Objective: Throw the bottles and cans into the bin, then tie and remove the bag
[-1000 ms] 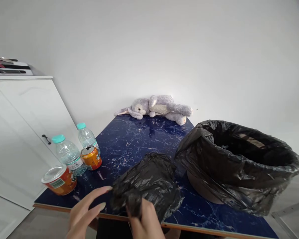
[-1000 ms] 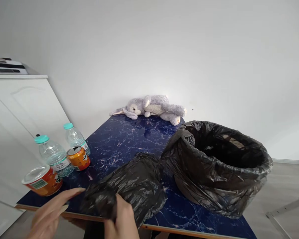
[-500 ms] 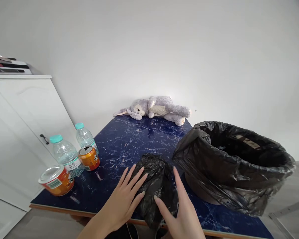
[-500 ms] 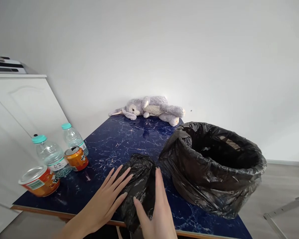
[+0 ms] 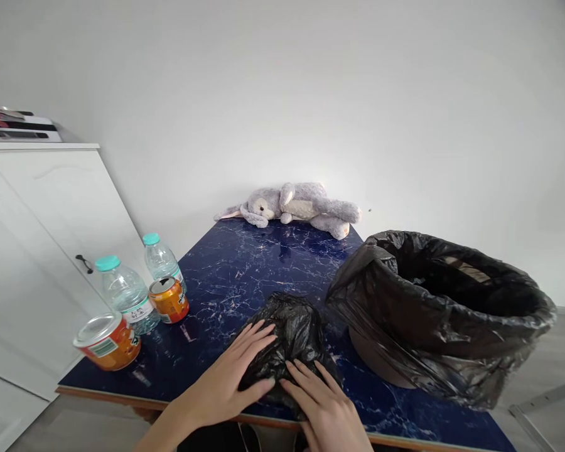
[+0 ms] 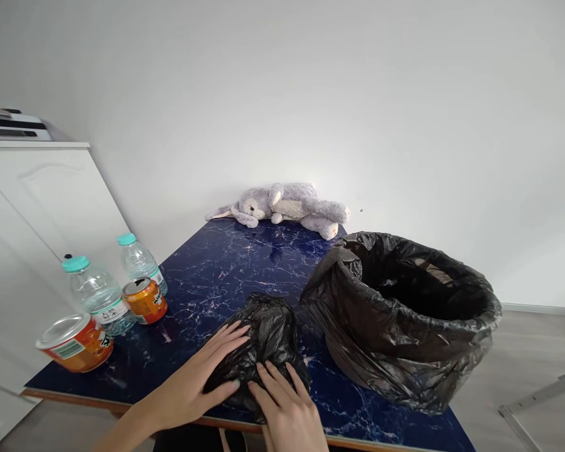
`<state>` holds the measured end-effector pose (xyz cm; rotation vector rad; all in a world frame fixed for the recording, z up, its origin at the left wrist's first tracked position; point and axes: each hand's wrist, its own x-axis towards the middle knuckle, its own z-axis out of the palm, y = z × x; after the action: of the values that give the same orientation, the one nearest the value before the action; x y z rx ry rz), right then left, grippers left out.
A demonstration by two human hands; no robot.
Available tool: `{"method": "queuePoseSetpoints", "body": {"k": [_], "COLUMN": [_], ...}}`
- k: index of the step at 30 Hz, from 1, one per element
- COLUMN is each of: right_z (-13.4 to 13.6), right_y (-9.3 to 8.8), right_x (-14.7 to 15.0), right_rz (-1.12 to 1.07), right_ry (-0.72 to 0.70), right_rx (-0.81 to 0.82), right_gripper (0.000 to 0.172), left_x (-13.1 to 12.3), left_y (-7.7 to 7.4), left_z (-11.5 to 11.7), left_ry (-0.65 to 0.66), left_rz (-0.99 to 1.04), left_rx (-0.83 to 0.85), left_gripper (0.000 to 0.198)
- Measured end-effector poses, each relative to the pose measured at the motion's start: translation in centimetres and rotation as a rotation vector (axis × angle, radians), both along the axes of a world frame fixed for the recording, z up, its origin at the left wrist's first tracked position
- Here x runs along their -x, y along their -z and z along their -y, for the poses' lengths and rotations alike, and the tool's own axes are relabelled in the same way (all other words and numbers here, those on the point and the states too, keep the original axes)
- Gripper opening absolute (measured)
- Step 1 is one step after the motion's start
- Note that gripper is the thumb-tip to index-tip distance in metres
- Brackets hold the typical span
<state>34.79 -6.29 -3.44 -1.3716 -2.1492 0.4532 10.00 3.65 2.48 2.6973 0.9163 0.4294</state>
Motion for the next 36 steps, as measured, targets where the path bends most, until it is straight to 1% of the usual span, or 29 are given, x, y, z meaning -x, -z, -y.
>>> {"method": "queuePoseSetpoints", "body": {"k": [2, 3, 4, 5, 6, 7, 8, 9, 10, 12, 13, 14, 15, 17, 18, 19, 21, 22, 23, 25, 27, 30, 31, 33, 36], "right_z": [0.5, 0.7, 0.9, 0.9, 0.9, 0.9, 0.8, 0.7, 0.7, 0.8, 0.9, 1.0, 1.0, 0.8, 0.4, -0.2, -1.7, -2.6, -3.4, -4.7, -5.6, -6.3, -6.5, -6.5, -5.8], "right_y": [-0.9, -1.3, -1.5, -1.6, -1.7, -1.7, -1.7, -1.7, -1.8, -2.3, -2.7, -3.2, -3.6, -4.4, -4.5, -4.5, -4.0, -3.6, -3.2, -2.4, -1.9, -1.7, -1.7, -2.0, -2.2], "right_x": [-1.0, -1.6, -2.1, -2.7, -3.2, -3.6, -3.9, -4.0, -3.8, -2.5, -1.6, -0.6, 0.3, 1.8, 2.3, 2.5, 2.6, 2.5, 2.4, 2.2, 1.9, 1.3, 1.0, 0.6, 0.7], "right_rz": [-0.149, -0.251, -0.361, -0.464, -0.547, -0.596, -0.609, -0.589, -0.548, -0.43, -0.359, -0.281, -0.202, -0.049, 0.022, 0.086, 0.186, 0.22, 0.244, 0.265, 0.264, 0.245, 0.244, 0.25, 0.255], "right_ry": [0.032, 0.088, 0.157, 0.235, 0.314, 0.389, 0.465, 0.538, 0.604, 0.685, 0.687, 0.657, 0.617, 0.532, 0.485, 0.439, 0.366, 0.34, 0.319, 0.287, 0.257, 0.226, 0.215, 0.196, 0.207], "right_rx": [0.082, 0.136, 0.189, 0.237, 0.279, 0.309, 0.322, 0.303, 0.246, 0.022, -0.12, -0.242, -0.33, -0.429, -0.451, -0.462, -0.438, -0.396, -0.337, -0.192, -0.079, -0.001, 0.018, 0.057, 0.064], "right_gripper": [0.043, 0.041, 0.042, 0.045, 0.049, 0.052, 0.054, 0.055, 0.057, 0.058, 0.06, 0.061, 0.064, 0.066, 0.067, 0.067, 0.067, 0.065, 0.063, 0.059, 0.059, 0.062, 0.063, 0.065, 0.065], "left_x": [1.2, 1.7, 2.0, 2.1, 2.1, 1.9, 1.5, 1.0, 0.5, -0.7, -1.2, -1.7, -2.1, -2.9, -3.3, -3.7, -4.2, -4.4, -4.3, -3.7, -2.6, -0.8, -0.3, 0.3, 0.9], "left_y": [-0.3, -0.4, -0.4, -0.3, -0.3, -0.2, -0.2, -0.1, 0.0, 0.2, 0.3, 0.3, 0.3, -0.1, -0.4, -0.7, -1.0, -1.0, -0.6, 0.7, 2.5, 4.7, 5.1, 5.4, 5.2], "left_z": [0.5, 0.7, 0.8, 0.9, 0.9, 0.9, 0.8, 0.7, 0.6, 0.3, 0.2, 0.1, 0.2, 0.4, 0.6, 0.7, 0.6, 0.3, -0.1, -1.4, -2.8, -4.3, -4.5, -4.7, -4.4], "left_ry": [0.02, 0.004, -0.026, -0.07, -0.119, -0.173, -0.232, -0.286, -0.334, -0.402, -0.421, -0.435, -0.446, -0.428, -0.381, -0.309, -0.145, -0.088, -0.06, -0.075, -0.118, -0.176, -0.193, -0.221, -0.251], "left_rz": [-0.009, -0.002, 0.019, 0.055, 0.101, 0.149, 0.191, 0.222, 0.238, 0.252, 0.266, 0.283, 0.302, 0.309, 0.286, 0.243, 0.123, 0.059, 0.001, -0.082, -0.125, -0.15, -0.153, -0.149, -0.12], "left_rx": [0.011, 0.019, 0.034, 0.053, 0.079, 0.105, 0.128, 0.151, 0.176, 0.223, 0.219, 0.175, 0.082, -0.183, -0.302, -0.385, -0.444, -0.448, -0.447, -0.437, -0.41, -0.358, -0.347, -0.333, -0.307], "left_gripper": [0.092, 0.097, 0.093, 0.081, 0.063, 0.046, 0.036, 0.033, 0.035, 0.039, 0.04, 0.042, 0.044, 0.048, 0.048, 0.048, 0.049, 0.051, 0.051, 0.052, 0.053, 0.055, 0.055, 0.055, 0.055]}}
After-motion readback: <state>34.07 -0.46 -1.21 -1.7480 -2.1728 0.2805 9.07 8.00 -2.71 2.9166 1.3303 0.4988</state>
